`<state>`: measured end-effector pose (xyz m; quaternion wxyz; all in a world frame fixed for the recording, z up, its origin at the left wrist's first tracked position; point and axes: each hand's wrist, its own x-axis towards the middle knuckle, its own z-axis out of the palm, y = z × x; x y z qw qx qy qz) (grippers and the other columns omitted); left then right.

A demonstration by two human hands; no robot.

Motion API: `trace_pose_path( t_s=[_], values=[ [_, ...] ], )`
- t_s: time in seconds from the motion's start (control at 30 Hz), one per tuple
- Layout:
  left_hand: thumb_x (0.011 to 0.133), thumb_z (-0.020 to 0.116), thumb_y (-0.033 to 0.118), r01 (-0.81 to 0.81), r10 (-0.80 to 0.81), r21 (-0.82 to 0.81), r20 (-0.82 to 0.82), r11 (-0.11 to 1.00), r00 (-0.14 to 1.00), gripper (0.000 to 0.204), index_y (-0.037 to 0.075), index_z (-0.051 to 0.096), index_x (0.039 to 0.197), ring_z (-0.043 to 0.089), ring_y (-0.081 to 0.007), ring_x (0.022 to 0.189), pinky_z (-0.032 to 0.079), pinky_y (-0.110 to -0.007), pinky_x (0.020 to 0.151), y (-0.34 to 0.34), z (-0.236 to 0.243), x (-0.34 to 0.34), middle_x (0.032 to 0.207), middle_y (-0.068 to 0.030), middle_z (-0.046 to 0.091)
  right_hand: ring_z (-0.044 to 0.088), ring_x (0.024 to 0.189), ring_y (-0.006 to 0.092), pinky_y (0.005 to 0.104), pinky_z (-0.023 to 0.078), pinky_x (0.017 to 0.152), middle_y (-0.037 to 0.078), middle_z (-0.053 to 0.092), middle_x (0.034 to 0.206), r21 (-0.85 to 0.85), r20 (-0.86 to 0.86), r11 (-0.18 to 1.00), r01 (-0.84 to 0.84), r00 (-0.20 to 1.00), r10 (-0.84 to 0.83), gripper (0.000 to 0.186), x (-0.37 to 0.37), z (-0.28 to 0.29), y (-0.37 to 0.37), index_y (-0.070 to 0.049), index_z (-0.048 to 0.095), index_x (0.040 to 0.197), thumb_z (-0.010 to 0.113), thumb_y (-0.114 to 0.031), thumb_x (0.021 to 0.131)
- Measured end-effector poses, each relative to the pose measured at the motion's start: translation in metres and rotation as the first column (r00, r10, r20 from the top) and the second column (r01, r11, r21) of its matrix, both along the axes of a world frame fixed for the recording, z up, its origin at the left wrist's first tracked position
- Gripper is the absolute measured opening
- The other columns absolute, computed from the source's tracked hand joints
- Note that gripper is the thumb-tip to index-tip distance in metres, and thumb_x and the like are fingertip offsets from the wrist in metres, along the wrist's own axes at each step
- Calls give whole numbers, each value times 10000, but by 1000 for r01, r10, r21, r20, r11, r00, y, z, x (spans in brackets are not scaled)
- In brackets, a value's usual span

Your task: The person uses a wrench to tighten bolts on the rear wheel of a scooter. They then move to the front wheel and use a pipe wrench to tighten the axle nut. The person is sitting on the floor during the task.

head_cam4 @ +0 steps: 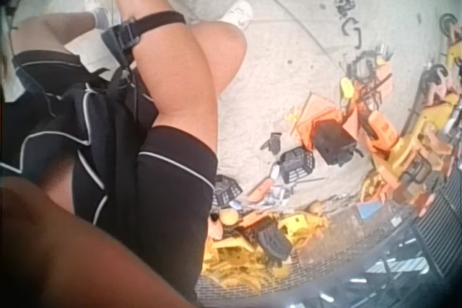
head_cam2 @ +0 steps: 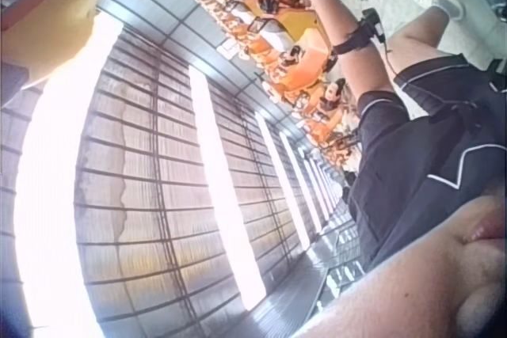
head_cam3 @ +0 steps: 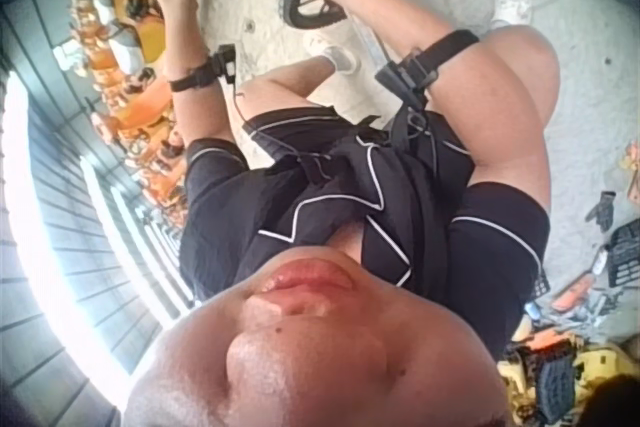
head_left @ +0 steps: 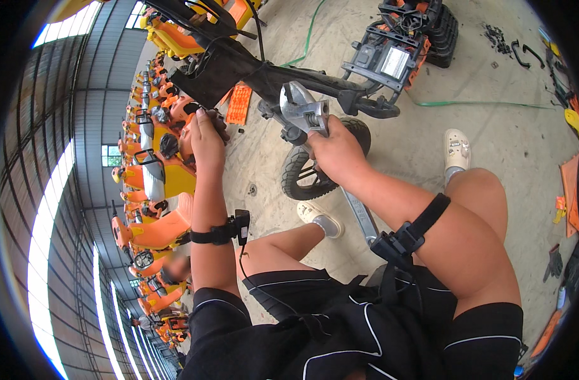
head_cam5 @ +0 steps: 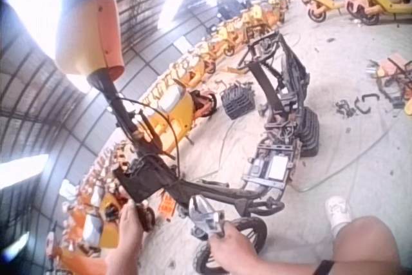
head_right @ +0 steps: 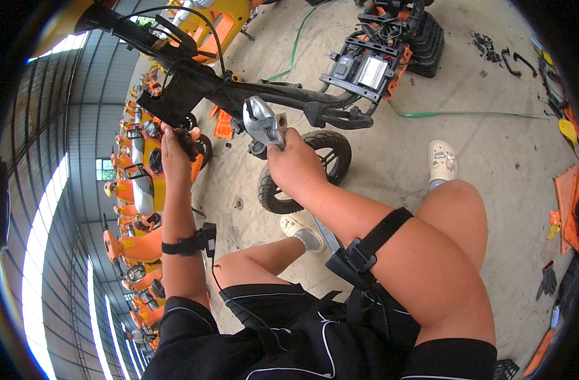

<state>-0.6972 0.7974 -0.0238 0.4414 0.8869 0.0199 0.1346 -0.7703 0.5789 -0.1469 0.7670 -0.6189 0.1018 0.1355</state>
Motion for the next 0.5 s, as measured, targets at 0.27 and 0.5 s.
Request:
trace_pose_path(
  t_s=[0.27, 0.5],
  values=[
    [1025, 488, 147, -56, 57, -5, 49, 998, 997, 138, 24, 522, 1079, 539, -107, 637, 462, -258, 564, -5, -12, -13, 801, -46, 566, 621, 693, 284, 386, 470, 617, 180, 642, 830, 67, -6, 995, 78, 997, -78, 315, 7, -3, 4, 19, 511, 1123, 548, -209, 908],
    [972, 526, 77, -93, 59, -217, -161, 972, 985, 204, 10, 549, 1163, 575, -121, 732, 466, -255, 631, 18, -43, -85, 933, -59, 607, 605, 578, 190, 325, 478, 517, 129, 635, 782, 266, -196, 931, 250, 960, -202, 275, 10, 23, -28, -23, 492, 1120, 577, -196, 923]
  ],
)
